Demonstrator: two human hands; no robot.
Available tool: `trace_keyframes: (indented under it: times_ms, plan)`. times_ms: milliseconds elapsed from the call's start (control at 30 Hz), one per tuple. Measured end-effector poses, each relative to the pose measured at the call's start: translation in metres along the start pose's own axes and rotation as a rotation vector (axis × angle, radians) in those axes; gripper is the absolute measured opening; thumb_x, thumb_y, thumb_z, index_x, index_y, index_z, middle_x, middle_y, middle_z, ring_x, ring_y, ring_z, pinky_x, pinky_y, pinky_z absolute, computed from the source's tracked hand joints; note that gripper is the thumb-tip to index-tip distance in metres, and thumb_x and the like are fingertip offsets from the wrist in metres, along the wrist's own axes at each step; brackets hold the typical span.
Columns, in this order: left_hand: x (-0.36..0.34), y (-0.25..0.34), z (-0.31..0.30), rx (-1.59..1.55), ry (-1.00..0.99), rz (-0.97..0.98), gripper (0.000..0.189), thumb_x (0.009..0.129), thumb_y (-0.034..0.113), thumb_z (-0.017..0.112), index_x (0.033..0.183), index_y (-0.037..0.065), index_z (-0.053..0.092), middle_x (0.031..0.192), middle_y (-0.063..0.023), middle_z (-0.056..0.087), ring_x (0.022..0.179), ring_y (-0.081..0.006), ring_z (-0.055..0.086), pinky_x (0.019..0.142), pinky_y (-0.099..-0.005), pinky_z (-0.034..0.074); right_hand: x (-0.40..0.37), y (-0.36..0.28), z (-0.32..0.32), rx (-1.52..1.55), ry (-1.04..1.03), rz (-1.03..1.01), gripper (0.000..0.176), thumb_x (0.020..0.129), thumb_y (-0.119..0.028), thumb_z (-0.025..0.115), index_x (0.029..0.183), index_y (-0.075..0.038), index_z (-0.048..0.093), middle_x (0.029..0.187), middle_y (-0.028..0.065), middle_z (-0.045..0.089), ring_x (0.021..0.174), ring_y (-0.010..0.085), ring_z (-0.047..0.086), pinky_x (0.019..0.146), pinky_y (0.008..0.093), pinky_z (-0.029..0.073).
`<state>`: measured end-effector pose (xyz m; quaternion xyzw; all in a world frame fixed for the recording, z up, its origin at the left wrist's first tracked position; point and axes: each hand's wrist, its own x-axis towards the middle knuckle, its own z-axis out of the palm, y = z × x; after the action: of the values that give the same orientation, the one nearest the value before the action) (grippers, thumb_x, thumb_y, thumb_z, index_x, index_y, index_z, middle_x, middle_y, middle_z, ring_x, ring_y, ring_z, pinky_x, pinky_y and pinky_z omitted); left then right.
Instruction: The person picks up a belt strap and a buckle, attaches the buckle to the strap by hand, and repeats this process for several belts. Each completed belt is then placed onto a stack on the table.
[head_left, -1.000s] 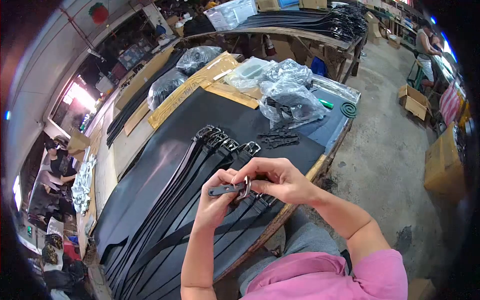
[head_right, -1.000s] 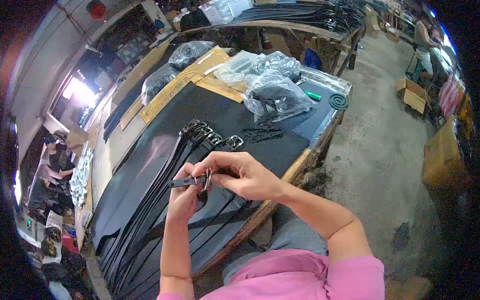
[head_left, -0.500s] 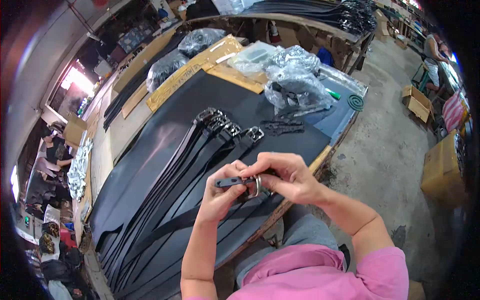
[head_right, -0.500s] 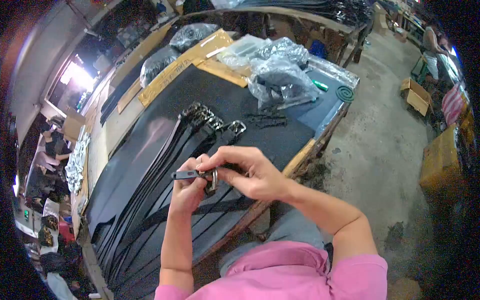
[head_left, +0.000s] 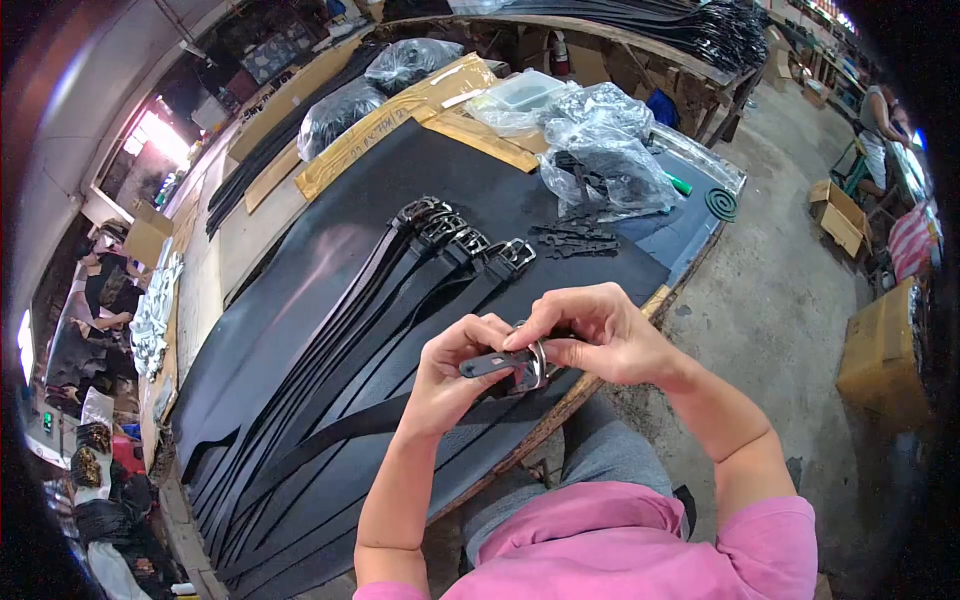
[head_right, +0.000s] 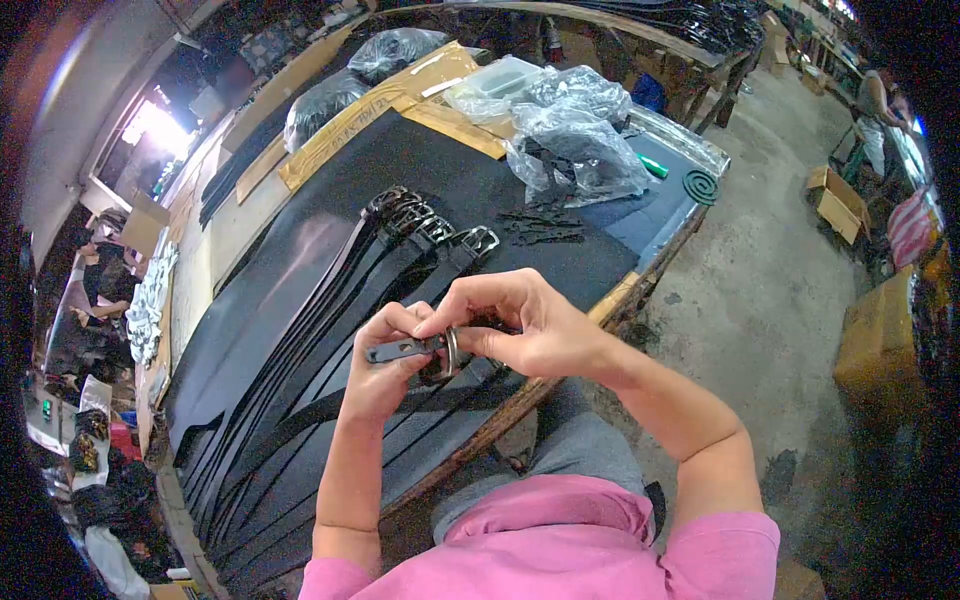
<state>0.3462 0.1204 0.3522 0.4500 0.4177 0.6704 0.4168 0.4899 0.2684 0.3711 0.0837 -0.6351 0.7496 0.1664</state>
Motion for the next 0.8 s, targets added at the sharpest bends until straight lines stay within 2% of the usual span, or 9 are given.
trace_keyframes:
  times_ms: [267,367,467,500,533,600,667,767,800]
  plan:
    - [0.003,-0.008,-0.008,0.102,-0.023,0.023,0.011,0.079,0.0,0.07,0.085,0.001,0.06,0.09,-0.0066,0.061,0.086,-0.0127,0.057,0.075,-0.0257,0.047,-0.007,0.01,0.007,-0.112,0.091,-0.043,0.029,0.082,0.012,0.052,0.105,-0.001,0.065,0.09,0.0041,0.065,0.084,0.0064,0.057,0.075,0.0231,0.046]
    - [0.004,-0.003,-0.007,0.234,-0.013,-0.022,0.014,0.079,0.001,0.07,0.088,0.002,0.059,0.089,-0.0065,0.061,0.087,-0.012,0.057,0.076,-0.0273,0.047,-0.004,0.002,0.001,-0.398,0.072,-0.046,0.036,0.078,0.012,0.053,0.109,-0.003,0.063,0.086,0.0055,0.064,0.079,0.0073,0.057,0.073,0.0231,0.045]
    - [0.002,0.009,-0.009,0.117,-0.013,-0.101,0.029,0.082,0.004,0.068,0.107,0.003,0.053,0.091,-0.0049,0.06,0.09,-0.0105,0.057,0.081,-0.0278,0.046,-0.003,-0.021,-0.011,-0.528,-0.039,0.265,0.066,0.073,0.007,0.058,0.136,-0.007,0.043,0.068,-0.0005,0.047,0.062,0.0082,0.044,0.059,0.0236,0.039]
    - [0.004,-0.002,-0.017,0.172,-0.124,-0.106,0.036,0.083,0.005,0.068,0.114,0.002,0.049,0.094,-0.0047,0.059,0.09,-0.0104,0.056,0.081,-0.0277,0.046,-0.003,-0.024,-0.017,-0.617,-0.083,0.337,0.058,0.074,0.005,0.059,0.13,-0.006,0.05,0.069,0.0013,0.053,0.065,0.0076,0.05,0.06,0.0239,0.041]
    - [0.005,-0.009,-0.022,0.227,-0.248,-0.112,0.044,0.084,0.007,0.068,0.121,0.002,0.045,0.096,-0.0045,0.059,0.09,-0.0102,0.056,0.082,-0.0277,0.046,-0.006,-0.018,-0.025,-0.626,-0.221,0.266,0.039,0.077,0.002,0.06,0.116,-0.002,0.061,0.073,0.0036,0.06,0.07,0.0071,0.056,0.061,0.0246,0.045]
    - [0.003,-0.005,-0.014,0.286,-0.411,-0.136,0.032,0.087,0.009,0.063,0.117,0.0,0.052,0.098,-0.0042,0.059,0.089,-0.0093,0.054,0.08,-0.0278,0.045,-0.011,-0.028,-0.023,-0.621,-0.37,0.536,0.01,0.083,-0.004,0.061,0.09,0.002,0.064,0.074,0.0052,0.064,0.068,0.0085,0.06,0.061,0.0256,0.049]
    - [0.004,-0.018,-0.013,0.319,-0.53,-0.236,0.022,0.088,0.01,0.062,0.108,-0.001,0.058,0.096,-0.0044,0.061,0.088,-0.0093,0.055,0.078,-0.0276,0.046,-0.021,-0.021,-0.019,-0.525,-0.38,0.627,0.009,0.087,-0.007,0.057,0.085,0.001,0.062,0.068,0.0034,0.061,0.06,0.0084,0.056,0.055,0.0253,0.045]
    - [0.01,-0.013,-0.011,0.446,-0.529,-0.219,0.018,0.09,0.012,0.061,0.101,-0.002,0.058,0.094,-0.0043,0.064,0.086,-0.009,0.056,0.078,-0.0262,0.046,-0.033,-0.016,-0.021,-0.453,-0.278,0.682,0.012,0.09,-0.011,0.056,0.085,-0.001,0.061,0.066,0.0002,0.059,0.056,0.0069,0.051,0.051,0.0244,0.04]
    - [0.011,-0.017,-0.012,0.327,-0.521,-0.23,0.019,0.09,0.012,0.061,0.102,-0.002,0.058,0.095,-0.0043,0.064,0.086,-0.0089,0.056,0.078,-0.0263,0.046,-0.038,-0.013,-0.025,-0.449,-0.242,0.657,0.012,0.09,-0.012,0.056,0.086,-0.002,0.061,0.065,-0.0007,0.058,0.056,0.0064,0.049,0.051,0.024,0.039]
